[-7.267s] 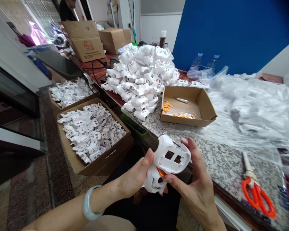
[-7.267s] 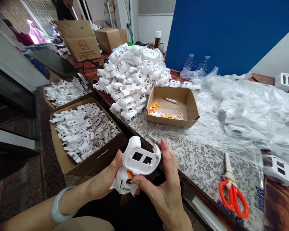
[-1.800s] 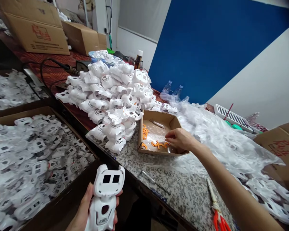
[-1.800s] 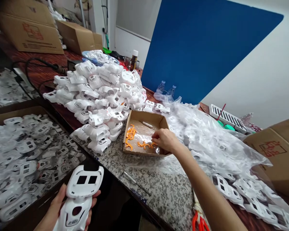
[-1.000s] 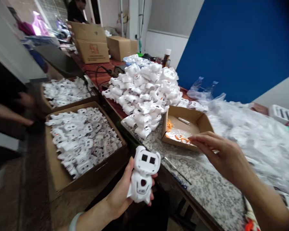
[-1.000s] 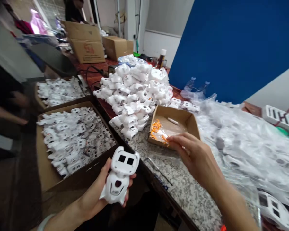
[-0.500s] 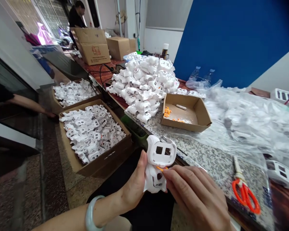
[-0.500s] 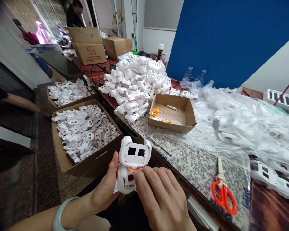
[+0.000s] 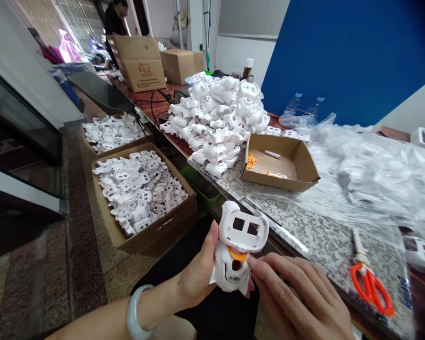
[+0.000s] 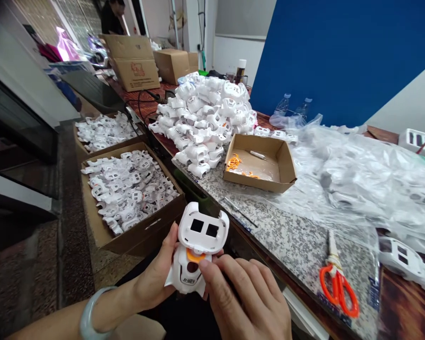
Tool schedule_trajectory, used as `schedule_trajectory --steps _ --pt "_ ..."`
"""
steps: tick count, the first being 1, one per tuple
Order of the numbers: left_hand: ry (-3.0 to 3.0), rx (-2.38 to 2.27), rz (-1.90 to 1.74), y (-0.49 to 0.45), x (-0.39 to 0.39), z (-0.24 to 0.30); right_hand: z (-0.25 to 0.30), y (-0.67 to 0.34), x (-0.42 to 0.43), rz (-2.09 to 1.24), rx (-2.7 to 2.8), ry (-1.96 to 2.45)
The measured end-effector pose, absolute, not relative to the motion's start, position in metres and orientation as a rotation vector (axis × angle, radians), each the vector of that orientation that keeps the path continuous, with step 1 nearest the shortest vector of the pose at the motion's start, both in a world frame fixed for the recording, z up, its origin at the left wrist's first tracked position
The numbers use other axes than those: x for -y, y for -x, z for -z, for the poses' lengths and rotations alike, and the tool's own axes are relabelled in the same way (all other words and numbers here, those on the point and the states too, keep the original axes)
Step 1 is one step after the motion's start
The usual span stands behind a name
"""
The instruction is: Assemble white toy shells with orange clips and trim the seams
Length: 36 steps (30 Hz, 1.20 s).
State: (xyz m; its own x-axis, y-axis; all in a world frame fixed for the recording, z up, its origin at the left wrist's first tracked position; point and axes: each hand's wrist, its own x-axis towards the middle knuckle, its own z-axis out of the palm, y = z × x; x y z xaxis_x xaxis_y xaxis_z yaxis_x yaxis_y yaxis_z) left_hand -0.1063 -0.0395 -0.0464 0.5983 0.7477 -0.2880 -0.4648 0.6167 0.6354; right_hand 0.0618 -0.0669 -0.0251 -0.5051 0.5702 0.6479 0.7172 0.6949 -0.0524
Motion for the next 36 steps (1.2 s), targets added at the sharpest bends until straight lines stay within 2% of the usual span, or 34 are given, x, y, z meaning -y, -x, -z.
schedule_trajectory --steps 36 --pt "-0.473 -0.599 -0.557 0.111 0.027 0.072 0.057 -0.066 0.054 0.18 2.259 0.976"
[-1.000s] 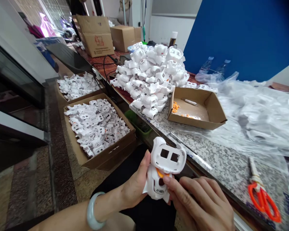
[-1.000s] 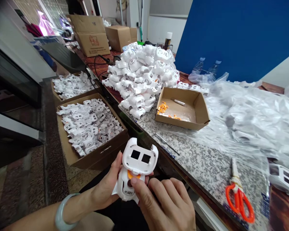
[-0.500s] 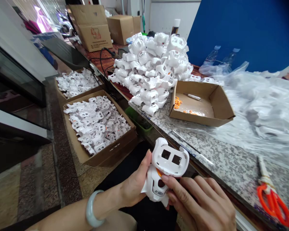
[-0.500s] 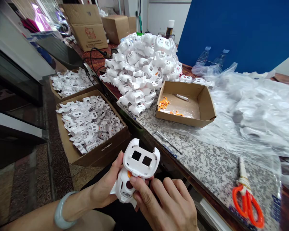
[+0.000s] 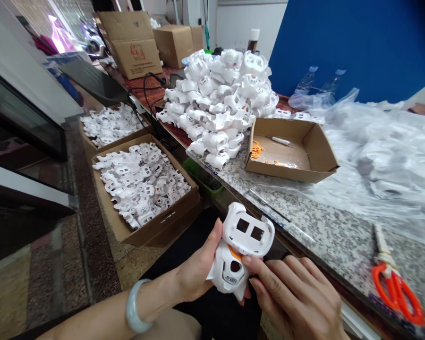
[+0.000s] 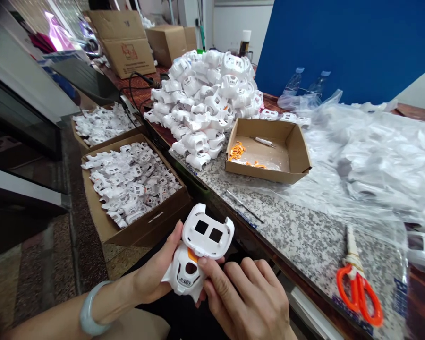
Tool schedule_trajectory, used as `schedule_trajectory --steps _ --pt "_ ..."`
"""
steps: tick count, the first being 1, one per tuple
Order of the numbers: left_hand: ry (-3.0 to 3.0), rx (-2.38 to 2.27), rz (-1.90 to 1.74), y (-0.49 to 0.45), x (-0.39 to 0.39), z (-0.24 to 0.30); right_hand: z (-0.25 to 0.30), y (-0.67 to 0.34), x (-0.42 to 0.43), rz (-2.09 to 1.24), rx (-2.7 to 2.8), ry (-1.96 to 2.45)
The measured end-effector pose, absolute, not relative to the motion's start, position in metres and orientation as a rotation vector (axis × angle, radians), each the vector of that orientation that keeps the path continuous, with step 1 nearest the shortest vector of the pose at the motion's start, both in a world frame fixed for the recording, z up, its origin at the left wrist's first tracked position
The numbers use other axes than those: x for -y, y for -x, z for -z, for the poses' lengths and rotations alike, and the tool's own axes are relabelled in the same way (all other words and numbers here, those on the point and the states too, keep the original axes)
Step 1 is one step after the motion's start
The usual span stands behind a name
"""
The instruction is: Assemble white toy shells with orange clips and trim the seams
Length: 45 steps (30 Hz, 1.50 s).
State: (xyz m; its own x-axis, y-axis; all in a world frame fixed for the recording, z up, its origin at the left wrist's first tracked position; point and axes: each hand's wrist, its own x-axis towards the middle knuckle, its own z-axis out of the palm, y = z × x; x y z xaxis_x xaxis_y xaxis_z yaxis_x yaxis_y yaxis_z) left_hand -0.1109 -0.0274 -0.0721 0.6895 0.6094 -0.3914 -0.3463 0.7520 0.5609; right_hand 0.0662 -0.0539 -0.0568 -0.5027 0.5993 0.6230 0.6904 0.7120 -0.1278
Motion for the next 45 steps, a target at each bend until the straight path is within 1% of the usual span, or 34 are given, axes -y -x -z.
schedule_trajectory --steps 7,12,18,24,32,45 --pt "-0.554 -0.602 -0.668 0.109 0.025 0.059 0.051 -0.056 0.057 0.121 2.301 0.934" --pt "-0.543 -0.617 -0.683 0.107 0.028 0.062 0.06 -0.053 0.055 0.124 2.303 0.953" --pt "-0.496 -0.624 -0.651 0.109 0.029 0.068 0.07 -0.054 0.059 0.135 2.256 0.978" --pt "-0.402 -0.575 -0.516 0.113 0.03 0.073 0.071 -0.055 0.058 0.15 2.245 0.96" --pt "-0.327 -0.592 -0.466 0.111 0.03 0.077 0.08 -0.057 0.06 0.096 2.24 0.941" --pt "-0.588 -0.741 -0.604 0.113 0.02 0.07 0.075 -0.045 0.055 0.206 2.23 0.992"
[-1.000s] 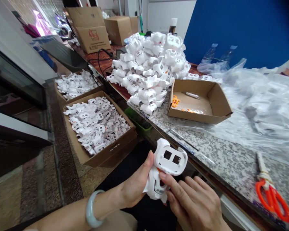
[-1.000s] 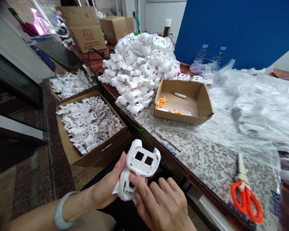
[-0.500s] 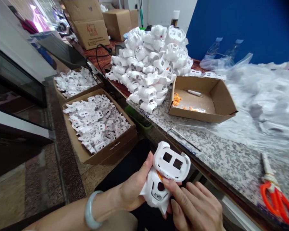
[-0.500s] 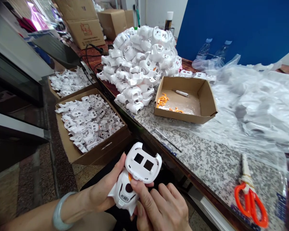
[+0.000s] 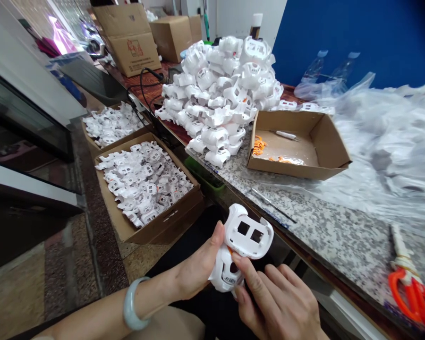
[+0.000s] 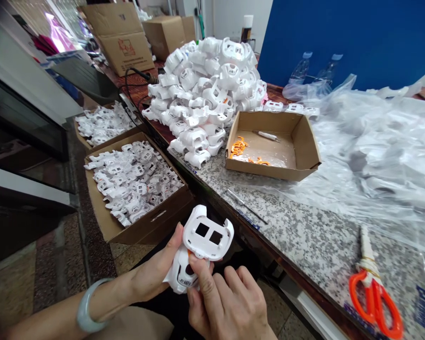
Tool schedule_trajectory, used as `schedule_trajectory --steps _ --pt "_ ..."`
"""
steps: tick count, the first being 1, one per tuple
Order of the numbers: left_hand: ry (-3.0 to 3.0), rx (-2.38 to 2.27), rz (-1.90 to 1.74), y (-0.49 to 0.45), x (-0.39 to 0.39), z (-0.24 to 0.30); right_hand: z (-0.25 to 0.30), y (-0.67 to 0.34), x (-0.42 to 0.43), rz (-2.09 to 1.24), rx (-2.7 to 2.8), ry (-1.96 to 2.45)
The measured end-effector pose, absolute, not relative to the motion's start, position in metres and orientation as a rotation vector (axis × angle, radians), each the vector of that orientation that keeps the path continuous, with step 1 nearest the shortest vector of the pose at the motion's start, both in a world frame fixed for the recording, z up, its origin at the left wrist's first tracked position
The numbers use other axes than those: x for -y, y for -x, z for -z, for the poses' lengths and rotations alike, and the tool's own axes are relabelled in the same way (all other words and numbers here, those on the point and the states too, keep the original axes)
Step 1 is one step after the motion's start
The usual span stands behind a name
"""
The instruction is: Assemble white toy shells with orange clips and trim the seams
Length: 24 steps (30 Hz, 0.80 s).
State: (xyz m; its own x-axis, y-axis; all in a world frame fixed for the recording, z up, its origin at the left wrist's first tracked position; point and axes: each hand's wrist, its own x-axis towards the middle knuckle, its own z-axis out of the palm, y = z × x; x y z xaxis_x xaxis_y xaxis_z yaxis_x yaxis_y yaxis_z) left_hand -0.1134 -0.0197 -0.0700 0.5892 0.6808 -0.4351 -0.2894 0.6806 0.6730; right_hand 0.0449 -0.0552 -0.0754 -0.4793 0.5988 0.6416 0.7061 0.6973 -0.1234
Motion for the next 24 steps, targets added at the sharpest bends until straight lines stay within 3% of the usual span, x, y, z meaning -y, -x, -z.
schedule_trajectory --steps 4,11,24 --pt "-0.557 -0.789 -0.603 0.112 0.017 0.069 0.079 -0.043 0.053 0.22 2.234 1.04" --pt "-0.534 -0.702 -0.64 0.111 0.011 0.073 0.084 -0.054 0.052 -0.097 2.204 1.041" --pt "-0.708 -0.777 -0.593 0.113 0.015 0.078 0.08 -0.051 0.055 -0.02 2.231 1.065"
